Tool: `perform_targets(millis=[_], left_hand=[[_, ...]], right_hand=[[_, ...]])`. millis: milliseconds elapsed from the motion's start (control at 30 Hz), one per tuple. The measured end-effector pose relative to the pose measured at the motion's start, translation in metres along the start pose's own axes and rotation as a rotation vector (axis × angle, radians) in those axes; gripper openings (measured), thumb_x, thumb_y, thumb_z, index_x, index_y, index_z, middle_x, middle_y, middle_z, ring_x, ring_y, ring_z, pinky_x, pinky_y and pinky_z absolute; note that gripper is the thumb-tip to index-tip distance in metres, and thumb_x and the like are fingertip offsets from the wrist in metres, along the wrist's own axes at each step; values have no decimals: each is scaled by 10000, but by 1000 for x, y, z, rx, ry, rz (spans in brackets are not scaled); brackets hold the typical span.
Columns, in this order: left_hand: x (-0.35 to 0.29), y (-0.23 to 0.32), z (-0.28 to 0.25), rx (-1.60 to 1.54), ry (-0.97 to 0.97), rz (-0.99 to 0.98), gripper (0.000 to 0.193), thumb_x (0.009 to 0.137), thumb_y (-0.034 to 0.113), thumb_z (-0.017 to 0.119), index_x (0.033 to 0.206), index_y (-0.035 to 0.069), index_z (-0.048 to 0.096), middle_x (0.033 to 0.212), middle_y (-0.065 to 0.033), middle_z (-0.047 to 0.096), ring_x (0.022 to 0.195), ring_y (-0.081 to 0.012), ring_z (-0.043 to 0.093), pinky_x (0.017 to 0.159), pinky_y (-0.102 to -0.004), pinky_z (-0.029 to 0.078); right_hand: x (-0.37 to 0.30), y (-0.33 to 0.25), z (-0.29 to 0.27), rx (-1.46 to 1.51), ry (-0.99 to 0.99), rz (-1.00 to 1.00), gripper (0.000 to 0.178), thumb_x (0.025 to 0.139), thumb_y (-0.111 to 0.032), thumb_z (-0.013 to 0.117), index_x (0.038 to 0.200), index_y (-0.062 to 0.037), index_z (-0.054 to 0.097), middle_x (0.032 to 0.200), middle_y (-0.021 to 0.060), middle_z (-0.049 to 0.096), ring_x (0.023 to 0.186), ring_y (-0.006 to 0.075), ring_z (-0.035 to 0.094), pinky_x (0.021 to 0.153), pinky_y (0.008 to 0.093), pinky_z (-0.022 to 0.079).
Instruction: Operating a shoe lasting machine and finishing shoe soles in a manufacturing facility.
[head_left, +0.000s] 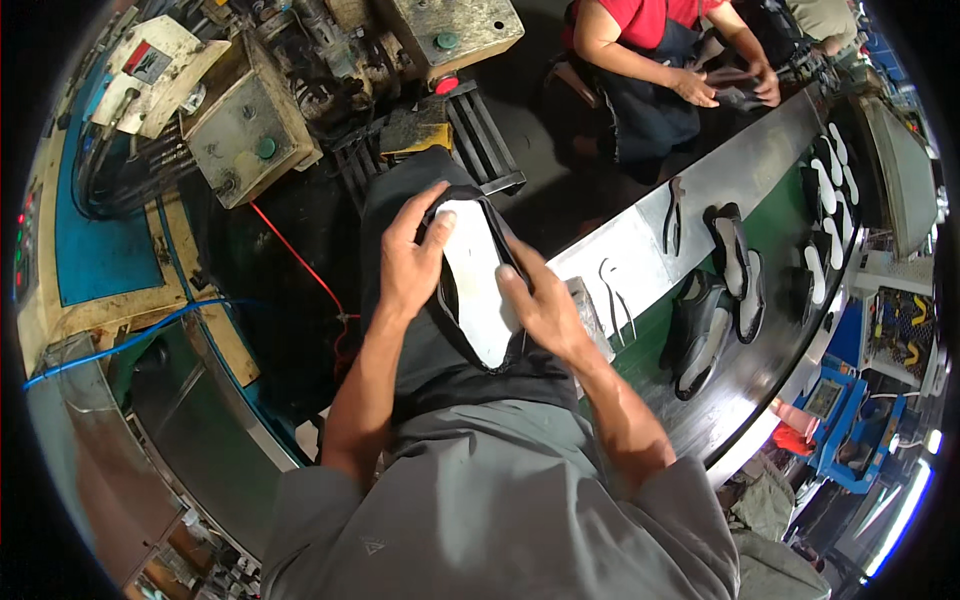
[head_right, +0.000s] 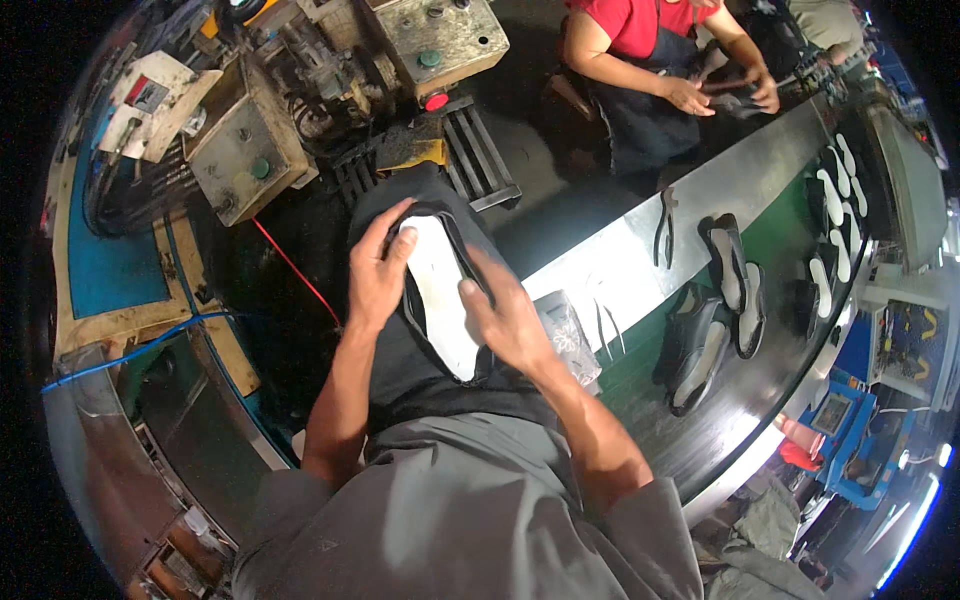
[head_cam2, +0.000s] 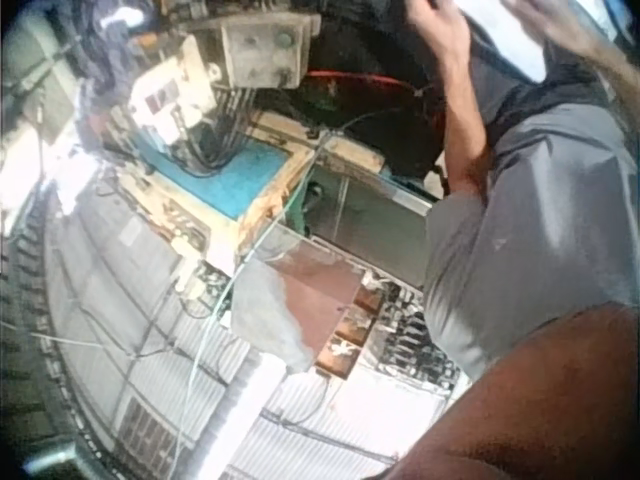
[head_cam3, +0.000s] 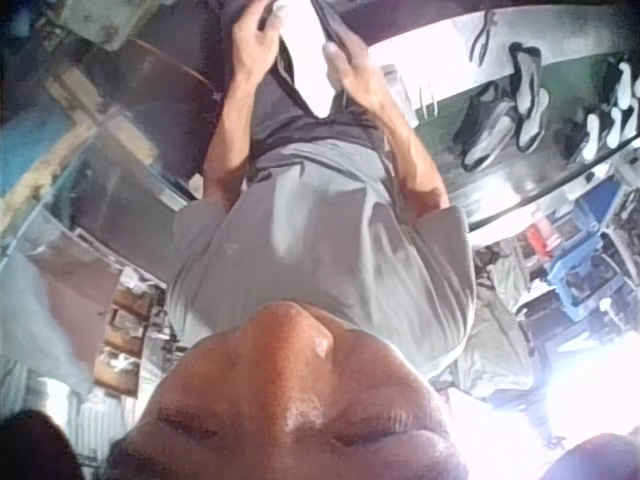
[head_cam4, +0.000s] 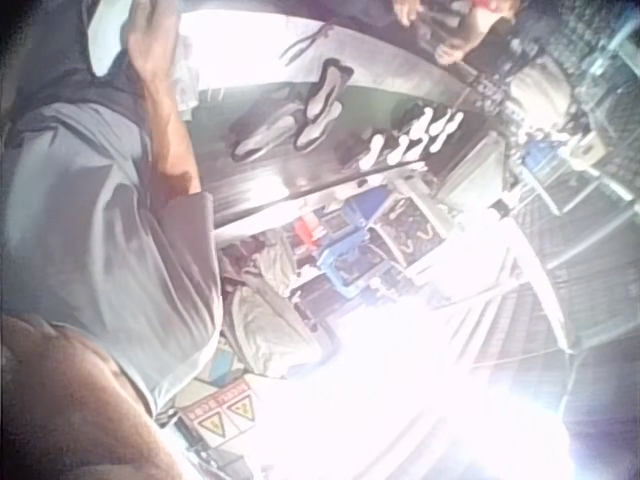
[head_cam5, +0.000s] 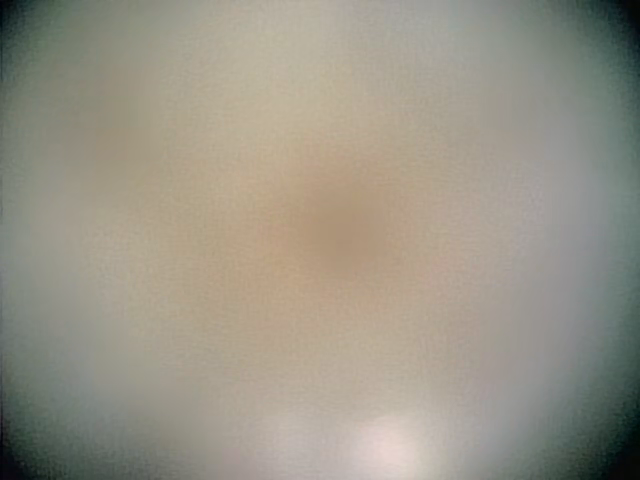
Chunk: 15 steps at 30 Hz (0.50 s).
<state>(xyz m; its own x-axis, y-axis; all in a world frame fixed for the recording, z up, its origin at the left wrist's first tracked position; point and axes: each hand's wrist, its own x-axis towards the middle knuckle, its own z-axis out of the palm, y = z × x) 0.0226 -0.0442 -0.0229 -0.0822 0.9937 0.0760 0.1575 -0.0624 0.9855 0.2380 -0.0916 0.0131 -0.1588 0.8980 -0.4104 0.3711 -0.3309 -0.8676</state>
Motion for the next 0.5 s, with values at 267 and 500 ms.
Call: perform_targets(millis=[267,500], left_hand=[[13,23,-19,307,-111,280,270,1104,159,676,1236,-69,732,1138,-262,781,1023,-446,777,858,-446,620],[9,16,-5,577,38,128,227,1107,177,659,1094,-44,711,1016,-241,770,885,-469,732,739,-458,583]], right_hand=[[73,-52,-10,-458,151,-704,285,1017,-165,767,1204,49,764,1060,255,769,963,445,752,836,460,608],[73,-67,12,-495,201,-249,313,1065,-225,737,1239,35,756,1079,237,786,985,396,769,863,416,599]])
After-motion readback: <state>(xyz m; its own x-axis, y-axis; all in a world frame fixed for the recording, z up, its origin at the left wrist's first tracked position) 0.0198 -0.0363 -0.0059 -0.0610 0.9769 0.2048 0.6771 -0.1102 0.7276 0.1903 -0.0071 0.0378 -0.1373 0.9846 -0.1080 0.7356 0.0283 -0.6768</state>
